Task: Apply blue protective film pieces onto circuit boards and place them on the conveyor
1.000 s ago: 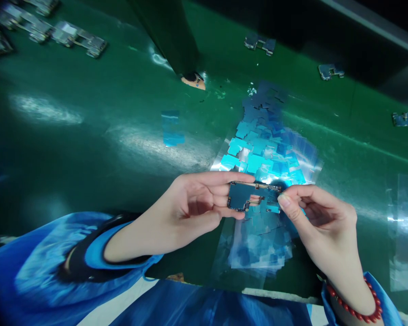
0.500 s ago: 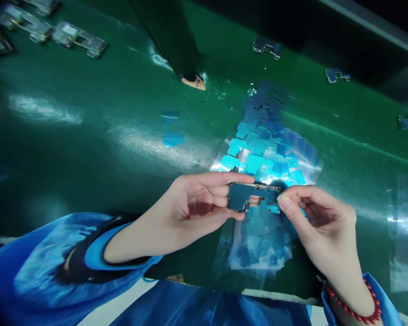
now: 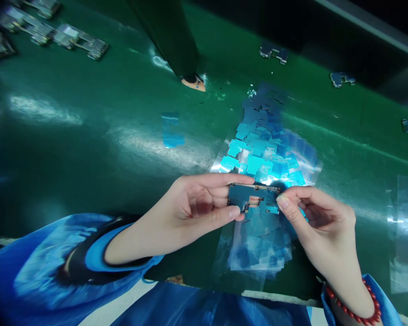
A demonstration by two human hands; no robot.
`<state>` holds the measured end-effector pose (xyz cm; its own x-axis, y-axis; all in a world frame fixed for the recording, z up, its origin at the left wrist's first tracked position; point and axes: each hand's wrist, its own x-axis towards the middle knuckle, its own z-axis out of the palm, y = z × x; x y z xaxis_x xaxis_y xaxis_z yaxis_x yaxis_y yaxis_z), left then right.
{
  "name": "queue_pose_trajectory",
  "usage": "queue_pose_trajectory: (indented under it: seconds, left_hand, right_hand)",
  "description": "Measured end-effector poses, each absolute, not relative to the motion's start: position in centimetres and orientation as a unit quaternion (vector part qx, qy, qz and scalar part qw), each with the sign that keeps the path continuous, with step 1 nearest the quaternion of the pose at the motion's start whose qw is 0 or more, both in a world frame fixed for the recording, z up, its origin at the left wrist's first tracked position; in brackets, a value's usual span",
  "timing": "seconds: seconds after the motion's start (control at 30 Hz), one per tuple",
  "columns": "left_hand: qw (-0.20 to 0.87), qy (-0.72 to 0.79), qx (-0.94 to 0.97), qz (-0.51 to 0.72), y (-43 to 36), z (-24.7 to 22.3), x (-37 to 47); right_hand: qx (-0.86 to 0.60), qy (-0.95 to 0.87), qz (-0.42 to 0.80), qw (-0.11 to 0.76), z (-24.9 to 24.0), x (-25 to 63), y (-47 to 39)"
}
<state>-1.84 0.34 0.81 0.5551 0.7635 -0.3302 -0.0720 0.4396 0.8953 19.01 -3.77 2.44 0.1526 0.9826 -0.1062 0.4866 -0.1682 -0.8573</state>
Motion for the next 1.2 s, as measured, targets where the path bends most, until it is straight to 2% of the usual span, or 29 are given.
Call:
queue_pose_trajectory:
  seconds: [0.57,1.03,1.2]
  left_hand:
    - [0.745,0.413,0.433,0.293,0.31,0.73,-1.37]
    - [0.826,0.368,0.298,0.305,0.16,0.31,-1.94]
    - [0.82,0.371,0.308,0.307,0.26,0.4,-1.79]
  right_hand:
    - [-0.669,-0.559,0.35,0.344,2.39,18.99,-3.94]
    - [-0.669,-0.557,0.351,0.345,2.44,18.79,-3.87]
    - [-0.668,-0.557,0.352,0.346,2.57,18.73,-3.74]
